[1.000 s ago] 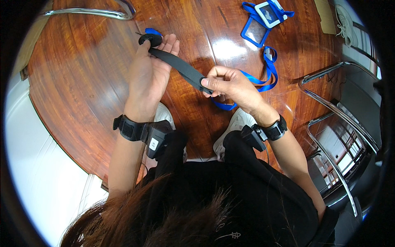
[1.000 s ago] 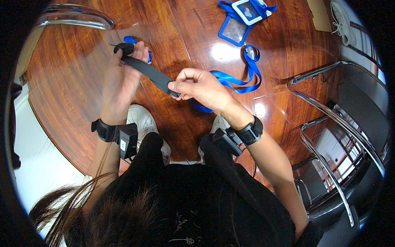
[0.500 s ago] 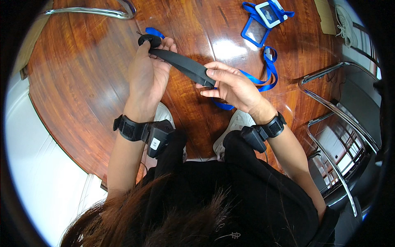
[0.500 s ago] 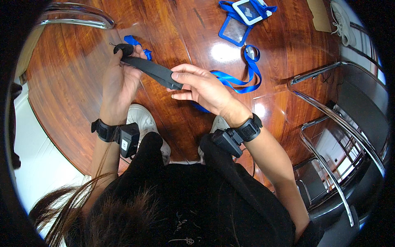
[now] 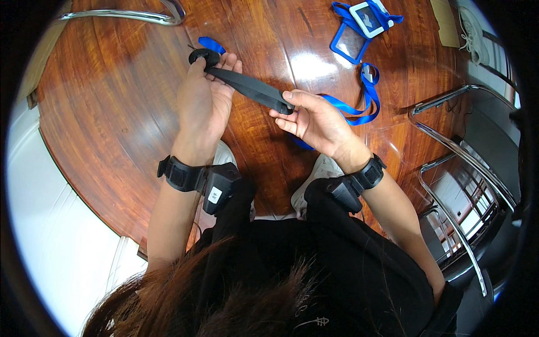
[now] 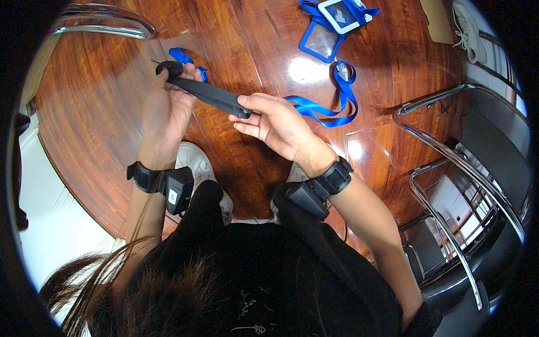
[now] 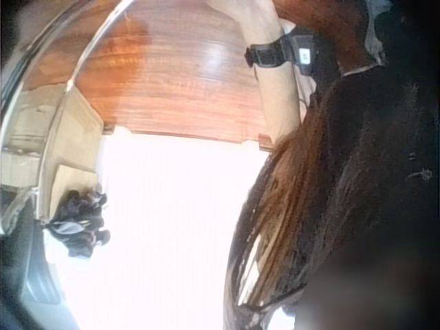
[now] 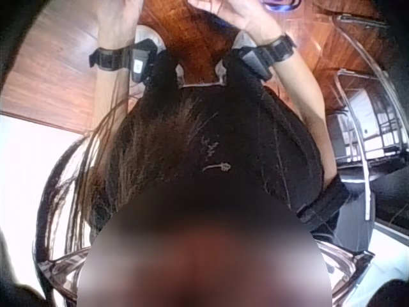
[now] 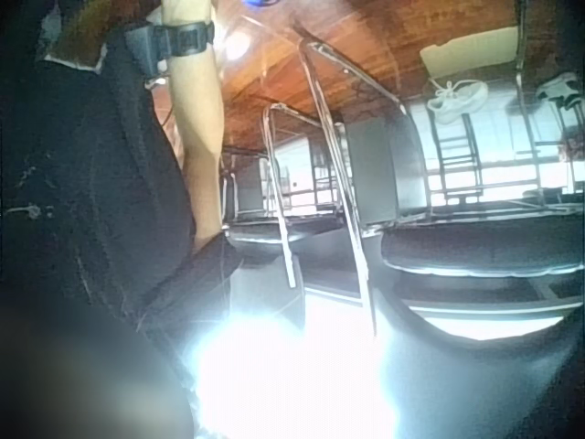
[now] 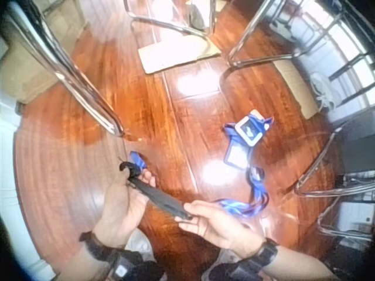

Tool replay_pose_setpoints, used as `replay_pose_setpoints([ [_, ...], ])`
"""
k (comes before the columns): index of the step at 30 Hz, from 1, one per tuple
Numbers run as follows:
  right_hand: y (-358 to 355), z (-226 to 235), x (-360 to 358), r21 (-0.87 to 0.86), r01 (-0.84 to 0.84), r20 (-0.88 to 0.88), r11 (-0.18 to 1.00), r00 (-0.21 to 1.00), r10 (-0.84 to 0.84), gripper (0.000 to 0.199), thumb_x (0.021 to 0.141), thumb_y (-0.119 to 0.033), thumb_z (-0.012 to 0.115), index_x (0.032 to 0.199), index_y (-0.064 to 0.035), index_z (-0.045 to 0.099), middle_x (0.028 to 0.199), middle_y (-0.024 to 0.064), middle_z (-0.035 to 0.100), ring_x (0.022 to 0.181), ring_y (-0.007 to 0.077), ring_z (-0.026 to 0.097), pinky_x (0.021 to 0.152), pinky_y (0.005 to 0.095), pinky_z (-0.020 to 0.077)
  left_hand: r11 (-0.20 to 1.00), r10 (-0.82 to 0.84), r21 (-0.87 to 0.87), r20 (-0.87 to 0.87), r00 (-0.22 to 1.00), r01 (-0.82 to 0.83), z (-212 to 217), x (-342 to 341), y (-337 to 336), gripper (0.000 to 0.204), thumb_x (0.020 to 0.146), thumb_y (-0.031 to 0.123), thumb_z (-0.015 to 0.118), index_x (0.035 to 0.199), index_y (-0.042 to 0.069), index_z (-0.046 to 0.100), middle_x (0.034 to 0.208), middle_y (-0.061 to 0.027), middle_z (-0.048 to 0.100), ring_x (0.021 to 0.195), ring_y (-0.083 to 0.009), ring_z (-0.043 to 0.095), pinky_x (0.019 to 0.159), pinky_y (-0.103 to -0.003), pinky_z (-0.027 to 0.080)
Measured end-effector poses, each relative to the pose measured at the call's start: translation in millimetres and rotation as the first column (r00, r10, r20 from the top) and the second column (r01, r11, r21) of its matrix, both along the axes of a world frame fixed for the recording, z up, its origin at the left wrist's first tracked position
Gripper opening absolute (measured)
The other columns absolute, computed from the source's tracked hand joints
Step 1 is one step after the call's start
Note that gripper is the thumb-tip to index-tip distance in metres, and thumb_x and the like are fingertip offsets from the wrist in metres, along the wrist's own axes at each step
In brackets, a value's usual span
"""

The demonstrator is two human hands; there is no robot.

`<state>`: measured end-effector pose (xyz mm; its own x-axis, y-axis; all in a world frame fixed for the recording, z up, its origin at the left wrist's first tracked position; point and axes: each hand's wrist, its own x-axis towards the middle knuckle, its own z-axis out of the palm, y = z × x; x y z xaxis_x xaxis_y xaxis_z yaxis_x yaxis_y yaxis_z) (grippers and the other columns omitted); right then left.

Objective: The person manipulates a blue strap and a black strap on a wooden table. They thread the blue strap through a plastic buckle, then thread the black strap through a metal buckle, and finally fold and tuck the black strap into a pouch-like component.

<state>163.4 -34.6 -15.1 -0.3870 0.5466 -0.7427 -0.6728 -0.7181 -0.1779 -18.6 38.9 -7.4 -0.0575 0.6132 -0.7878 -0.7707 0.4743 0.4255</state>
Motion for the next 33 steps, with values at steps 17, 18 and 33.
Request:
replay_pose_setpoints([
  [17, 3.2, 11.1, -15.2, 0.400, -0.661, 0.492, 0.635, 0.739, 0.460, 0.017, 0.084, -0.004, 0.066, 0.100, -0.0031, 0.060, 0.084, -0.0017, 0.060, 0.078, 0.0053, 0.055, 0.073, 0.0219, 0.0464, 0.989, -0.147, 0.066, 0.308, 0.940, 0.133, 3.2, -4.7, -2.1, 0.022, 0.100, 0.014, 0.038, 0.104, -0.006, 0.046, 0.093, -0.0137, 0.052, 0.073, -0.0145, 0.048, 0.064, -0.026, 0.044],
  [18, 3.8, 11.9, -16.5, 0.430, -0.609, 0.461, 0.667, 0.783, 0.417, 0.016, 0.084, -0.005, 0.066, 0.099, -0.0033, 0.061, 0.084, -0.0020, 0.060, 0.079, 0.0051, 0.055, 0.073, 0.0219, 0.0462, 0.984, -0.176, 0.097, 0.354, 0.919, 0.151, 3.3, -5.3, -1.9, 0.022, 0.099, 0.014, 0.039, 0.104, -0.006, 0.047, 0.092, -0.0130, 0.053, 0.068, -0.0125, 0.045, 0.058, -0.024, 0.041],
  [33, 4.2, 11.2, -28.0, 0.224, -0.354, 0.131, 0.908, 0.934, 0.332, 0.016, 0.093, -0.018, 0.059, 0.101, -0.0039, 0.059, 0.098, 0.0063, 0.065, 0.085, 0.0107, 0.059, 0.079, 0.0241, 0.0470, 0.964, -0.254, 0.170, 0.381, 0.889, 0.203, 5.1, 1.4, -3.1, 0.024, 0.101, 0.017, 0.037, 0.110, -0.005, 0.042, 0.089, -0.0075, 0.047, 0.056, -0.0063, 0.034, 0.045, -0.019, 0.030],
])
